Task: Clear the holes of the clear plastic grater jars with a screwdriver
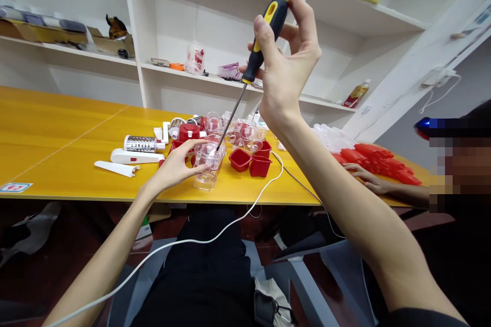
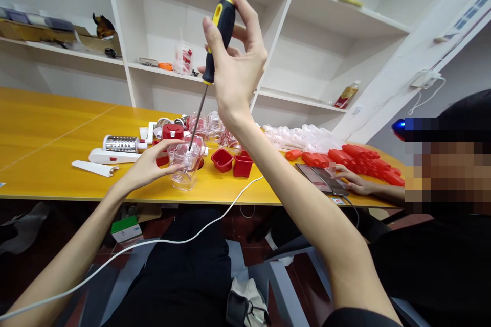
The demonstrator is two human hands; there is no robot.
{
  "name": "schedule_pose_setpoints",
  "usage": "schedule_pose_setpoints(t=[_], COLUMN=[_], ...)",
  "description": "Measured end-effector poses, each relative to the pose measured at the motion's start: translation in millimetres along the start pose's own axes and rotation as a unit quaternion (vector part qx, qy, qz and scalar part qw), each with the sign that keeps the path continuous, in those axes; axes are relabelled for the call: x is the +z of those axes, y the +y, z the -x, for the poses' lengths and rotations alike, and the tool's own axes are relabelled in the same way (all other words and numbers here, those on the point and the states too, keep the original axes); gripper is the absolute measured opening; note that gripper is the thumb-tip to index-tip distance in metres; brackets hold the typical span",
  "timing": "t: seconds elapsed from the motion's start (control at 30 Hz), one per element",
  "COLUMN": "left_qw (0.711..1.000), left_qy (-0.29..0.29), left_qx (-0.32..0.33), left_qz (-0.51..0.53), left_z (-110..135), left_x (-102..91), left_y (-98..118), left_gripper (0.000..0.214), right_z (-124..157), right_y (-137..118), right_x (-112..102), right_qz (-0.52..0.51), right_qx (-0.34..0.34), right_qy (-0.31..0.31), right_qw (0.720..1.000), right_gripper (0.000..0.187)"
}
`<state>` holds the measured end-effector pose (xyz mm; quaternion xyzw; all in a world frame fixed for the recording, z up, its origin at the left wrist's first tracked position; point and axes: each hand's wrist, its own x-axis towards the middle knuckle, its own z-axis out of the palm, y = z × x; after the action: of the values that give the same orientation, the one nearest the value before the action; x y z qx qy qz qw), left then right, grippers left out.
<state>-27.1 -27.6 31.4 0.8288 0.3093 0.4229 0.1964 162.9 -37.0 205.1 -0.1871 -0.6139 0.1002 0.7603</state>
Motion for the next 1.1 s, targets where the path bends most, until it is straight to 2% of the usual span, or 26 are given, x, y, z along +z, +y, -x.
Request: schedule_pose_setpoints(t=[0.13, 0.23, 0.33, 0.57, 0.67, 0.77, 0.83, 0.97, 1.1], left_qw=[0.994, 0.982, 0.981, 0.991, 0.989, 0.986, 0.988, 0.992, 0.992], left_qy=[0.077, 0.125, 0.104, 0.004, 0.021, 0.058, 0.055, 0.029, 0.025], left_qx=[0.021, 0.008, 0.012, 0.059, 0.059, 0.030, 0.020, 0.042, 0.043], left_qz=[-0.069, -0.142, -0.161, -0.117, -0.135, -0.153, -0.143, -0.119, -0.112], left_z=[-0.1, -0.6, -0.5, 2.4, 2.0, 0.6, 0.0, 0.0, -0.1], left_x=[11.3, 24.1, 25.0, -8.6, -4.8, 5.0, 7.5, 2.2, -1.5], left_y=[8.3, 13.3, 13.8, 12.4, 11.6, 9.3, 8.2, 7.4, 6.5], left_gripper=[0.064, 0.068, 0.050, 0.033, 0.039, 0.047, 0.044, 0.043, 0.046], right_z=[1.3, 2.1, 3.0, 8.9, 9.9, 10.3, 11.1, 13.6, 13.1], right_y=[-2.7, 1.7, 6.9, 11.1, 9.1, 7.2, 6.2, 3.1, -1.2], right_x=[-4.4, -7.4, -8.7, -2.4, 2.2, 6.8, 9.3, 12.2, 13.3], right_qz=[0.034, 0.051, 0.034, 0.067, 0.073, 0.057, 0.067, 0.094, 0.029], right_qx=[0.006, -0.002, -0.001, 0.034, 0.042, 0.033, 0.032, 0.044, 0.050], right_qy=[0.004, 0.015, 0.012, 0.014, 0.000, -0.012, -0.025, -0.052, -0.092], right_qw=[0.999, 0.999, 0.999, 0.997, 0.996, 0.998, 0.997, 0.993, 0.994], right_gripper=[0.039, 0.041, 0.044, 0.046, 0.047, 0.053, 0.055, 0.057, 0.060])
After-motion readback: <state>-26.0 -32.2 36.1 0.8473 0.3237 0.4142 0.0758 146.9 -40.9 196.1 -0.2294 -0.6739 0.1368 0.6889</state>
